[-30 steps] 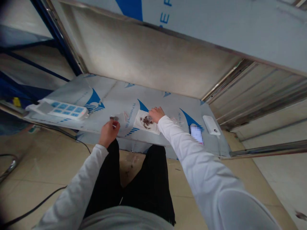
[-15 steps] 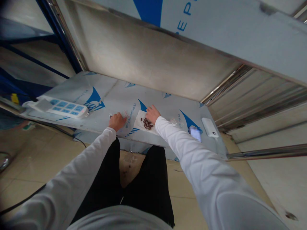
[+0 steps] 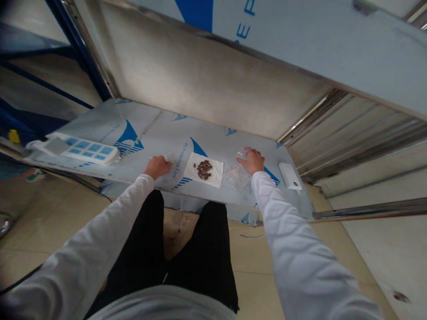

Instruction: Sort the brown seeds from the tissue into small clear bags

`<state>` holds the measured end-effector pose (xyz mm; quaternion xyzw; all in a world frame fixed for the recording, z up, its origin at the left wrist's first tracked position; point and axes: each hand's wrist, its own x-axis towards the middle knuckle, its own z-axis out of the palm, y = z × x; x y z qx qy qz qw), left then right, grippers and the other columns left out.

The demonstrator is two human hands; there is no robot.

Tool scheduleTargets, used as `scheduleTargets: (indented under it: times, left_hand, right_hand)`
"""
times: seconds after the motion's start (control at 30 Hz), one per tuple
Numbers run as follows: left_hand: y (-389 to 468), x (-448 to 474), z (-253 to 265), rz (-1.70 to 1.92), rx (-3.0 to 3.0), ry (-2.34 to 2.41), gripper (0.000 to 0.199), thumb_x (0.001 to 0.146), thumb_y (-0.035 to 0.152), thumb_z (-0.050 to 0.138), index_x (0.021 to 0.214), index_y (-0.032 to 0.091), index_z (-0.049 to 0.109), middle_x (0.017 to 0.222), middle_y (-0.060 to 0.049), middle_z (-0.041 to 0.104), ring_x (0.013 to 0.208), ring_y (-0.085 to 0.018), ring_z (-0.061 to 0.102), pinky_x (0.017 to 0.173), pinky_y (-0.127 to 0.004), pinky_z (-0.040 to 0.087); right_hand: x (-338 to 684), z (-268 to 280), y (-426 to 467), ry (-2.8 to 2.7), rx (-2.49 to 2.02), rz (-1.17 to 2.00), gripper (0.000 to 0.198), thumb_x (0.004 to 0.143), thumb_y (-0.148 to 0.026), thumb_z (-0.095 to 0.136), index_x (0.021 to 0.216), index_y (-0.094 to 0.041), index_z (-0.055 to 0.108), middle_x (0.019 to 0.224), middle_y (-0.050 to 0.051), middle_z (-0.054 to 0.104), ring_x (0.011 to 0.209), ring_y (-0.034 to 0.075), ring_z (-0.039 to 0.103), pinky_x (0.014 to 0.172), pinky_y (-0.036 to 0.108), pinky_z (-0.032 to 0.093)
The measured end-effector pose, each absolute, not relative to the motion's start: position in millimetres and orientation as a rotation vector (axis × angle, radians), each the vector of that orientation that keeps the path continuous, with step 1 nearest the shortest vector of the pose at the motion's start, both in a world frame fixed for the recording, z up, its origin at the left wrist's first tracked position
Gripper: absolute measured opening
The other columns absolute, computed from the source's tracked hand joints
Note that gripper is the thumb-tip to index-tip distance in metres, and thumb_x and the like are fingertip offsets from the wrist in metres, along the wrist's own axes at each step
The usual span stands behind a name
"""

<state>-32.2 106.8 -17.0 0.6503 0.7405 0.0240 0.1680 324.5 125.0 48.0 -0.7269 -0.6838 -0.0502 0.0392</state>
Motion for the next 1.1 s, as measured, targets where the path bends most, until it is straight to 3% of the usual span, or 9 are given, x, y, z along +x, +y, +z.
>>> scheduleTargets:
  times: [0.17, 0.4, 0.57, 0.77, 0.83, 0.9, 0.97, 1.03, 1.1]
  left_hand:
    - [98, -37, -4, 0.155, 1.786, 2.215, 0.035, 0.081, 0.025, 0.044, 0.100, 0.008, 0.068, 0.103, -0.022, 0.068, 0.099, -0.030, 0.064, 0.081, -0.036, 0.048]
    - [79, -33, 30, 0.399, 1.814, 2.215, 0.031, 0.080, 0.029, 0.046, 0.089, 0.014, 0.072, 0.085, -0.014, 0.073, 0.092, -0.028, 0.067, 0.076, -0.033, 0.047]
    - [64, -28, 49, 0.661, 1.728, 2.190, 0.027, 0.079, 0.031, 0.051, 0.084, 0.017, 0.073, 0.078, -0.008, 0.074, 0.085, -0.025, 0.068, 0.075, -0.030, 0.046]
    - [56, -28, 54, 0.863, 1.598, 2.107, 0.025, 0.077, 0.035, 0.057, 0.079, 0.017, 0.073, 0.070, -0.004, 0.073, 0.074, -0.020, 0.068, 0.067, -0.025, 0.046]
    - [56, -26, 50, 0.947, 1.542, 2.031, 0.025, 0.075, 0.038, 0.060, 0.075, 0.017, 0.072, 0.067, -0.003, 0.073, 0.068, -0.018, 0.068, 0.066, -0.025, 0.047]
    - [56, -20, 45, 1.049, 1.470, 1.887, 0.027, 0.072, 0.042, 0.064, 0.074, 0.017, 0.071, 0.066, -0.003, 0.072, 0.063, -0.017, 0.066, 0.064, -0.026, 0.047]
    - [55, -11, 41, 1.127, 1.373, 1.688, 0.030, 0.068, 0.045, 0.068, 0.073, 0.016, 0.070, 0.066, -0.004, 0.071, 0.059, -0.015, 0.064, 0.061, -0.025, 0.047]
    - [52, 0, 39, 1.176, 1.266, 1.496, 0.032, 0.066, 0.046, 0.071, 0.072, 0.015, 0.068, 0.063, -0.003, 0.069, 0.056, -0.012, 0.061, 0.057, -0.023, 0.046]
    - [47, 8, 39, 1.210, 1.179, 1.343, 0.032, 0.065, 0.045, 0.073, 0.069, 0.014, 0.067, 0.060, -0.001, 0.065, 0.053, -0.009, 0.057, 0.055, -0.021, 0.044]
  right_hand:
    - [319, 1, 90, -2.123, -2.157, -0.032, 0.065, 0.087, -0.041, 0.051, 0.142, -0.010, 0.032, 0.131, 0.020, 0.054, 0.120, 0.032, 0.050, 0.094, 0.043, 0.042]
    - [305, -56, 67, -2.129, -2.260, 0.143, 0.074, 0.094, -0.053, 0.022, 0.146, -0.002, 0.021, 0.154, 0.018, 0.017, 0.143, 0.029, 0.015, 0.115, 0.045, 0.015]
    - [304, -50, 70, -1.954, -2.326, 0.214, 0.068, 0.096, -0.045, 0.007, 0.147, -0.003, 0.018, 0.155, 0.014, 0.017, 0.143, 0.028, 0.011, 0.115, 0.051, 0.007]
    - [298, -24, 66, -1.740, -2.274, 0.128, 0.085, 0.089, -0.063, 0.020, 0.148, -0.002, 0.012, 0.155, 0.019, 0.012, 0.143, 0.034, 0.006, 0.111, 0.061, 0.002]
    - [286, -11, 62, -1.658, -2.137, 0.050, 0.083, 0.088, -0.062, 0.031, 0.146, -0.004, 0.021, 0.153, 0.021, 0.018, 0.142, 0.035, 0.013, 0.111, 0.060, 0.010]
    - [262, 3, 57, -1.626, -1.865, 0.094, 0.069, 0.088, -0.056, 0.039, 0.137, -0.007, 0.041, 0.144, 0.022, 0.039, 0.133, 0.032, 0.035, 0.108, 0.052, 0.029]
    - [230, 16, 53, -1.641, -1.542, 0.326, 0.048, 0.089, -0.049, 0.045, 0.116, -0.013, 0.061, 0.120, 0.017, 0.061, 0.108, 0.024, 0.059, 0.093, 0.038, 0.047]
    - [197, 26, 50, -1.626, -1.308, 0.627, 0.036, 0.086, -0.047, 0.052, 0.099, -0.017, 0.069, 0.101, 0.011, 0.069, 0.086, 0.018, 0.065, 0.077, 0.030, 0.052]
    - [171, 31, 48, -1.594, -1.155, 0.885, 0.031, 0.081, -0.046, 0.061, 0.091, -0.019, 0.071, 0.089, 0.007, 0.072, 0.076, 0.016, 0.066, 0.070, 0.027, 0.052]
